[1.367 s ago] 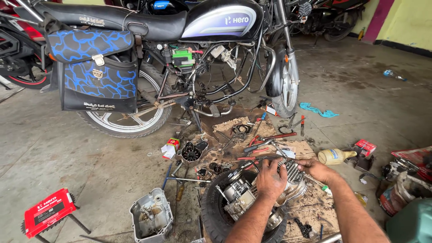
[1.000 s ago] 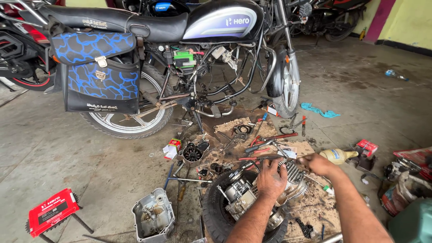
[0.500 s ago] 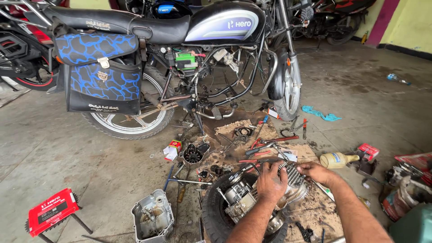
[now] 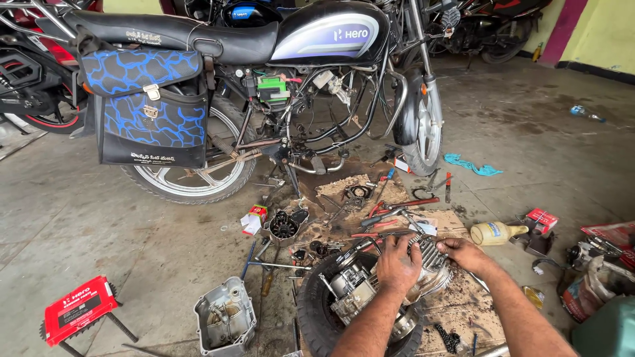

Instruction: The person sits on the workshop floor working on a motorcycle engine placed inside a tire. They use a wrench on the engine casing, reposition the engine, wipe components with a black cloth, and fit parts onto the clutch assembly while another person sits nearby.

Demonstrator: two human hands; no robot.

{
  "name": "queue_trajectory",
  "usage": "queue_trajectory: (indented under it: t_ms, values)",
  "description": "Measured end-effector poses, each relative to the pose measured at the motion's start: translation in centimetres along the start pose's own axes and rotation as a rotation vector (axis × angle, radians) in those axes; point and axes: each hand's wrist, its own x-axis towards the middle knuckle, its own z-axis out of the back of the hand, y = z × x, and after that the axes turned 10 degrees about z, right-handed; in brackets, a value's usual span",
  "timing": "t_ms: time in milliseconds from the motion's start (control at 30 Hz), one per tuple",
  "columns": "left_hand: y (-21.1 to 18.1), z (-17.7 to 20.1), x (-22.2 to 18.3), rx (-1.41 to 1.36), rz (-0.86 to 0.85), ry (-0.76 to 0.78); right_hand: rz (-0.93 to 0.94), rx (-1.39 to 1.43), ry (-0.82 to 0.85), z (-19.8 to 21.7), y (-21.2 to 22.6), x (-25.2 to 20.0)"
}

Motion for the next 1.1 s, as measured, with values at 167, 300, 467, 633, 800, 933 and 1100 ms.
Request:
queue_trajectory:
  t_ms: [167,300,467,633,800,933,1100]
  values:
    - [-0.3,0.3,0.0,0.031,0.045,0.044,0.095,-0.039,-0.026,-0.8,-1.5,0.9]
    - [-1.0,1.0,-0.5,0.013,0.078,0.088,0.050,-0.125,0.020,-0.2,0.9,-1.3]
    - [-0.6,0.8,-0.3,0.011,0.032,0.030,-0.007,-0.371,0.009,-0.5,-2.8,1.6]
    - [-0.8,0.9,-0.4,-0.006,0.043,0.060,-0.005,-0.467,0.094,0.0,-4.7,3.3]
    - [-0.7,1.0,-0.3,-0.005,0.046,0.058,-0.052,-0.466,0.111,-0.1,-2.2,1.6]
    - [-1.0,1.3,-0.4,0.009,0.079,0.106,-0.054,-0.479,0.121,-0.2,-3.8,3.0]
    - [-1.6,1.9,-0.7,0.033,0.069,0.058,-0.111,-0.458,0.146,-0.2,-3.3,2.8]
